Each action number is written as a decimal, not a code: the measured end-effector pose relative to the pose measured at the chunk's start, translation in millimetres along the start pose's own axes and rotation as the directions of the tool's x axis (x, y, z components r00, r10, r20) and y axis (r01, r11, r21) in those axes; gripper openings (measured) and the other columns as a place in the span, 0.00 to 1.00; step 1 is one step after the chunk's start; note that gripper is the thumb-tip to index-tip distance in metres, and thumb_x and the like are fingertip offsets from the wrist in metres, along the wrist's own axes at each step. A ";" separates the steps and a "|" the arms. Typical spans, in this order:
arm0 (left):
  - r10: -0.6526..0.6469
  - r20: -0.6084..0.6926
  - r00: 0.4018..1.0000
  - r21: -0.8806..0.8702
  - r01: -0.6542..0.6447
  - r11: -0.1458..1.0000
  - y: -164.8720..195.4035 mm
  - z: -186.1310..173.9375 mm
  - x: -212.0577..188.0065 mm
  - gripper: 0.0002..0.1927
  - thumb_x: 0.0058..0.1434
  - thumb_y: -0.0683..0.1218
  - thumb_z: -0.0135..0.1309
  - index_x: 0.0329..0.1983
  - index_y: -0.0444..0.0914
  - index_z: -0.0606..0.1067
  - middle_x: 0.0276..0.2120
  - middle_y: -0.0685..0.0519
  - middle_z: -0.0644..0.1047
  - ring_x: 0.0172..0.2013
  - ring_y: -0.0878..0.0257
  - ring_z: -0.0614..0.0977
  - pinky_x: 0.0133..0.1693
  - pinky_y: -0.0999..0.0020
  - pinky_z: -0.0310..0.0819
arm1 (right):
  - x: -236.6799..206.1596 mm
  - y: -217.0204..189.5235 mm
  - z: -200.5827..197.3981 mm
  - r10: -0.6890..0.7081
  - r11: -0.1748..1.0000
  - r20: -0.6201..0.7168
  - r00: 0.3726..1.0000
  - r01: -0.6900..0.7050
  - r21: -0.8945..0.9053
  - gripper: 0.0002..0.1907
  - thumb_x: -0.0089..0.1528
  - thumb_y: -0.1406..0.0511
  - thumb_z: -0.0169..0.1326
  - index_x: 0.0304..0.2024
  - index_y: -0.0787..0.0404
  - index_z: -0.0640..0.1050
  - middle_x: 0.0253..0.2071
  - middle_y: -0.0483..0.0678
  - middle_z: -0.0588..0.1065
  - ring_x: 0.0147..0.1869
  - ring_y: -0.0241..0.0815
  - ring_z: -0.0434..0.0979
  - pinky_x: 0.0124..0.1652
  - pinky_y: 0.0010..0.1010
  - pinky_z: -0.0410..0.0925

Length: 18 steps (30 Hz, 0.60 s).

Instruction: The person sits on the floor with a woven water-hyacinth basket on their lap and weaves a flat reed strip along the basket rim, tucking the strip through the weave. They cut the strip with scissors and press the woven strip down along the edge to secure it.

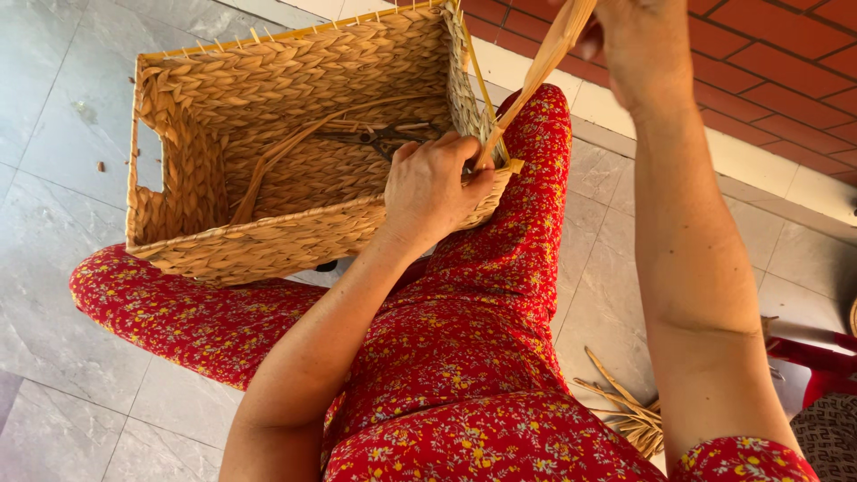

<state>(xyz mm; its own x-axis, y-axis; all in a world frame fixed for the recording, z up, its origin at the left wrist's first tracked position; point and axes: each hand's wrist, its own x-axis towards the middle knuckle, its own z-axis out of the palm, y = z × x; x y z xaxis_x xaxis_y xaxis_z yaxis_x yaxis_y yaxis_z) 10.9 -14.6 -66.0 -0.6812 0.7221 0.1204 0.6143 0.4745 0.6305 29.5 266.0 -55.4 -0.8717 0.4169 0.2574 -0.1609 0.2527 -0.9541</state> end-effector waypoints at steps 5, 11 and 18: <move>0.089 -0.131 0.987 0.078 -0.080 0.994 1.3 9.7 -10.1 0.08 0.56 0.51 0.64 0.31 0.44 0.78 0.32 0.55 0.80 0.40 0.55 0.84 0.54 0.39 0.64 | -18.2 -23.6 31.4 0.085 0.982 0.162 0.983 -0.110 0.152 0.11 0.77 0.65 0.52 0.42 0.64 0.79 0.36 0.47 0.80 0.34 0.33 0.79 0.31 0.22 0.68; 0.037 -0.058 0.998 0.083 -0.032 0.996 -4.0 16.4 -15.4 0.10 0.57 0.51 0.64 0.35 0.42 0.76 0.33 0.53 0.81 0.36 0.52 0.84 0.57 0.37 0.63 | -31.0 -20.6 52.0 0.186 0.982 0.255 0.949 -0.184 -0.029 0.15 0.75 0.61 0.52 0.39 0.63 0.82 0.31 0.43 0.78 0.29 0.26 0.75 0.28 0.19 0.69; 0.049 -0.070 0.996 0.083 -0.043 0.996 -7.5 16.2 -16.9 0.18 0.57 0.51 0.65 0.39 0.39 0.70 0.32 0.49 0.82 0.34 0.49 0.84 0.59 0.38 0.63 | -33.2 -12.6 60.3 0.300 0.953 0.263 0.917 -0.299 -0.046 0.15 0.72 0.57 0.52 0.41 0.60 0.82 0.33 0.41 0.81 0.27 0.24 0.74 0.26 0.17 0.69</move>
<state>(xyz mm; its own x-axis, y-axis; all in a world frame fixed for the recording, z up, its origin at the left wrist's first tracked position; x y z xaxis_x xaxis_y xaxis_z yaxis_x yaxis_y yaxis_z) 24.3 -22.1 -85.2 -0.6769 0.7071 0.2045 0.6738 0.4833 0.5590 32.6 196.3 -61.2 -0.9693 0.2287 -0.0907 0.1286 0.1567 -0.9792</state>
